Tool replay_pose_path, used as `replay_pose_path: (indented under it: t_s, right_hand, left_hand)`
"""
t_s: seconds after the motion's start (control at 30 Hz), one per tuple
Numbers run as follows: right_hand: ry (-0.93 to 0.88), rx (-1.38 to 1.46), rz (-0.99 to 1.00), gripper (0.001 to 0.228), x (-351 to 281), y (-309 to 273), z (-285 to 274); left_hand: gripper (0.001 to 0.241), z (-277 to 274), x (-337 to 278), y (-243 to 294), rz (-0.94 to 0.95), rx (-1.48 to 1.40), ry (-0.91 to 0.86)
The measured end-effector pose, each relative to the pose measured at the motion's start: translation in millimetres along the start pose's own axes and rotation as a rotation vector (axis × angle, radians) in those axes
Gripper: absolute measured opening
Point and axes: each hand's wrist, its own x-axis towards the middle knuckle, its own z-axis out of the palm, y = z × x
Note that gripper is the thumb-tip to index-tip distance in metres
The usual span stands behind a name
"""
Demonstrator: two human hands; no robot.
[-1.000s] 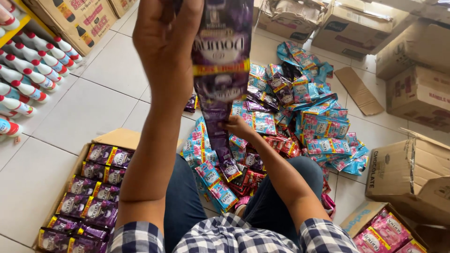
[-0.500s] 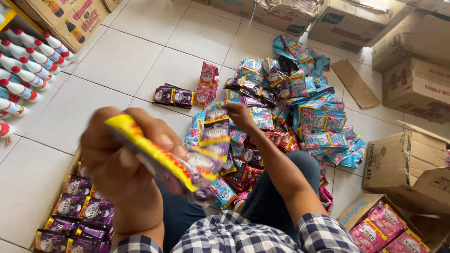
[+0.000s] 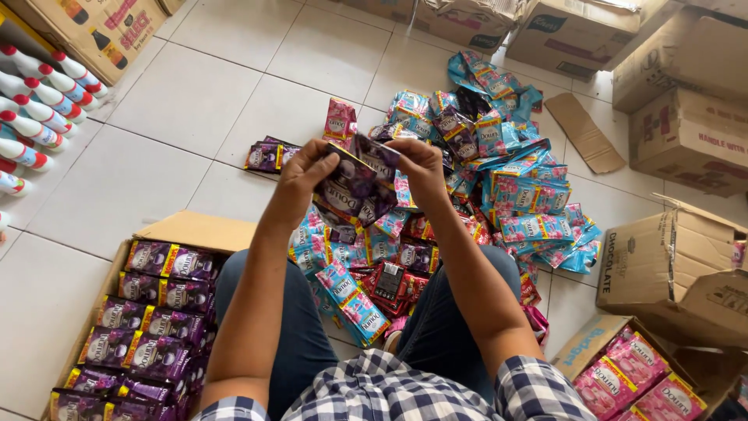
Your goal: The person sorts and organizes small product sachets from a pile on the floor into a cardboard box.
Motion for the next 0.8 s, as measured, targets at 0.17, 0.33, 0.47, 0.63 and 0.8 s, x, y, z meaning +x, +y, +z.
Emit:
replay_pose_path:
  t_s: [0.17,0.33,0.47,0.63,0.8]
  right_hand:
    - [0.044,0.041,-0.061,0.015,3,-12,5]
    - [0.024,-0.087,-0.116,0.016,-2,-10,9]
    - [0.066,-0.095,-0.186,0.018,-4,-9,9]
    - [0.151,0.232,-0.183,0.017,-3,-27,21]
    - [0.185,0.419,-0.151,0.021,-2,-29,18]
  left_hand:
    - [0.011,6,7,-31,0.066,0.122,-0.014]
    - [0.018,2,9,-49,-0.027,0.058,0.013]
    - [0.015,-3,10,-69,0.049,0.130,-0.029]
    - [0.028,1,9,-90,-0.083,0.034,-0.054]
    - [0.013,-2,11,-117,0.021,-0.046,-0.094]
